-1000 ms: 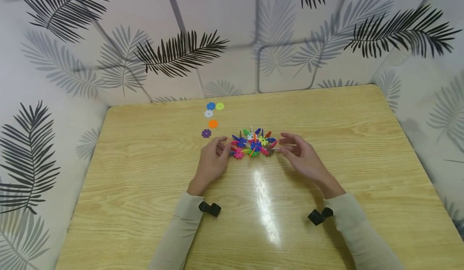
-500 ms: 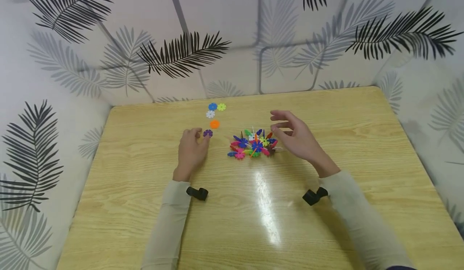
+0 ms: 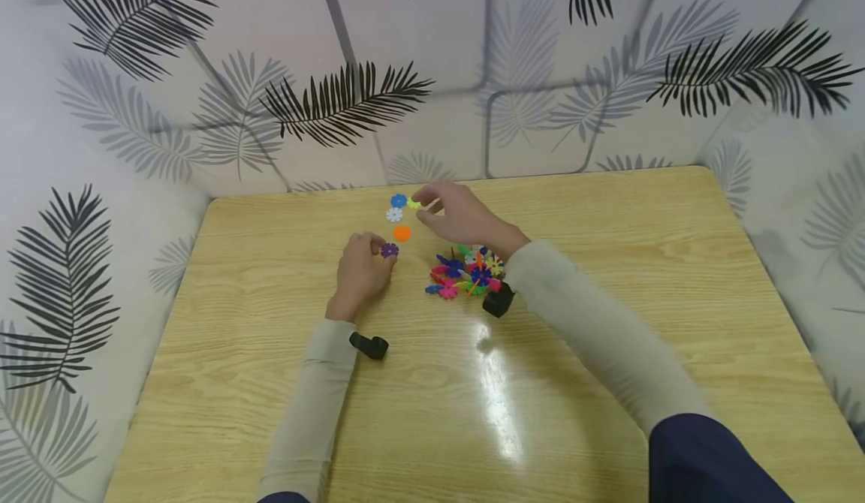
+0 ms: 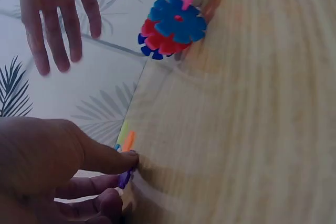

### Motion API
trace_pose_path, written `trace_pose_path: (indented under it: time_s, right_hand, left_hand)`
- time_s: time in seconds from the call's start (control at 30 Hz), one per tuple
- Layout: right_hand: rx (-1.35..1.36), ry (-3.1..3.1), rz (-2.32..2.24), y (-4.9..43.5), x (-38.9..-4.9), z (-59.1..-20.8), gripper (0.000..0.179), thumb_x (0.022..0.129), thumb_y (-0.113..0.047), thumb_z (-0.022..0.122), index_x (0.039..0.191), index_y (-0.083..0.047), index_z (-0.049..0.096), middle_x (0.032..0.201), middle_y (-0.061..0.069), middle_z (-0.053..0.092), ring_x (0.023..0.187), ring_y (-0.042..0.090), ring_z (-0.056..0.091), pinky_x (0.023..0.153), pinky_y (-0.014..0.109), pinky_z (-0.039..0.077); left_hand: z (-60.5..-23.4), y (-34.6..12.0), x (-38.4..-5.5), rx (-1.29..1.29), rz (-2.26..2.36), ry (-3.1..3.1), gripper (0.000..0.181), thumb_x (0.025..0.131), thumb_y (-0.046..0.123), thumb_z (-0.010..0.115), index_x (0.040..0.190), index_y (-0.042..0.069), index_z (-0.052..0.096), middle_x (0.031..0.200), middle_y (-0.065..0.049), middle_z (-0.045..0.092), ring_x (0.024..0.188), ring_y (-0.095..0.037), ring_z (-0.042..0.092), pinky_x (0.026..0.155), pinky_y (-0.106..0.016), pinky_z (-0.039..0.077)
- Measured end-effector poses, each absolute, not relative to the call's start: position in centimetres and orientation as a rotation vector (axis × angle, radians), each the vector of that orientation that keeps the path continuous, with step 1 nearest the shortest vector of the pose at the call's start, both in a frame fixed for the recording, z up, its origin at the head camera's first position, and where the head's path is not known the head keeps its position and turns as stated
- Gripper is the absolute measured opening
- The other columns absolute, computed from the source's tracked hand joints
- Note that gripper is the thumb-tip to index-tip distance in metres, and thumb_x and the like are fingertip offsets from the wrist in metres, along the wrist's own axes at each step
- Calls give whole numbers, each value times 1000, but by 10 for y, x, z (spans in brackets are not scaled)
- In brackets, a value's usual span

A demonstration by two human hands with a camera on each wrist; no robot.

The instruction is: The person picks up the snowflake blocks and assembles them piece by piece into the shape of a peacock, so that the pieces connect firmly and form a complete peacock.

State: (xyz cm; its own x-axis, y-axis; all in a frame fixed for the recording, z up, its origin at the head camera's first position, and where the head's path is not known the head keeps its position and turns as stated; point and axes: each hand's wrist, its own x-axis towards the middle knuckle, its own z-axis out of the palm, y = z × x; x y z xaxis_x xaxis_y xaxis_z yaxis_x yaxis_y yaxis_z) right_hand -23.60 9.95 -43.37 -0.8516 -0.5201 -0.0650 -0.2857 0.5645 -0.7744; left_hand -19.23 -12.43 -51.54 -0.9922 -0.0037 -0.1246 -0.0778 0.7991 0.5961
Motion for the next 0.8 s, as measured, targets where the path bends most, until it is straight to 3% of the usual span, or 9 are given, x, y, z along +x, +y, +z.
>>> trace_pose_path:
  time_s: [0.1, 0.3, 0.43, 0.53, 0.63, 0.8]
  right_hand:
    - [-710, 2538, -934, 76, -252, -438, 43, 112, -19, 59, 151, -1, 59, 153, 19, 63, 138, 35, 64, 119, 47, 53]
    - [-664, 2525, -560, 40, -267, -450, 46, 109, -5, 60, 155, -4, 58, 162, 14, 57, 151, 35, 55, 124, 46, 49]
    - [-603, 2577, -454, 28, -264, -460, 26, 108, -6, 64, 132, -6, 74, 141, 10, 72, 130, 29, 68, 112, 44, 58]
    - [-602, 2633, -406, 24, -261, -466, 11, 108, -8, 66, 111, -4, 75, 117, 10, 76, 107, 24, 69, 101, 41, 61]
    - [-609, 2659, -367, 23, -260, -469, 7, 108, -6, 65, 112, -3, 71, 113, 10, 73, 102, 22, 65, 100, 39, 60]
    - [-547, 2596, -390, 27, -263, -471, 18, 107, -9, 66, 124, -4, 65, 123, 11, 70, 116, 25, 66, 106, 39, 57]
  left_hand:
    - [-514, -129, -199, -38, 1006, 2825, 38, 103, 19, 73, 131, -5, 62, 127, -24, 61, 115, -38, 60, 101, -51, 55]
    - [-514, -132, -203, -50, 1105, 2773, 33, 99, 14, 77, 124, 4, 57, 120, -21, 69, 107, -37, 67, 91, -47, 57]
    - [-517, -129, -197, -57, 1210, 2793, 27, 101, 12, 75, 122, 5, 59, 116, -22, 73, 103, -38, 70, 89, -48, 57]
    - [-521, -127, -192, -78, 1305, 2829, 23, 104, 12, 73, 122, 4, 62, 115, -21, 75, 103, -37, 72, 90, -48, 59]
    - [-525, -127, -187, -97, 1408, 2843, 21, 105, 11, 73, 122, 1, 66, 114, -21, 76, 102, -36, 74, 91, -46, 61]
    - [-529, -129, -180, -122, 1528, 2843, 18, 105, 12, 72, 119, -1, 73, 114, -21, 77, 99, -34, 75, 84, -34, 59]
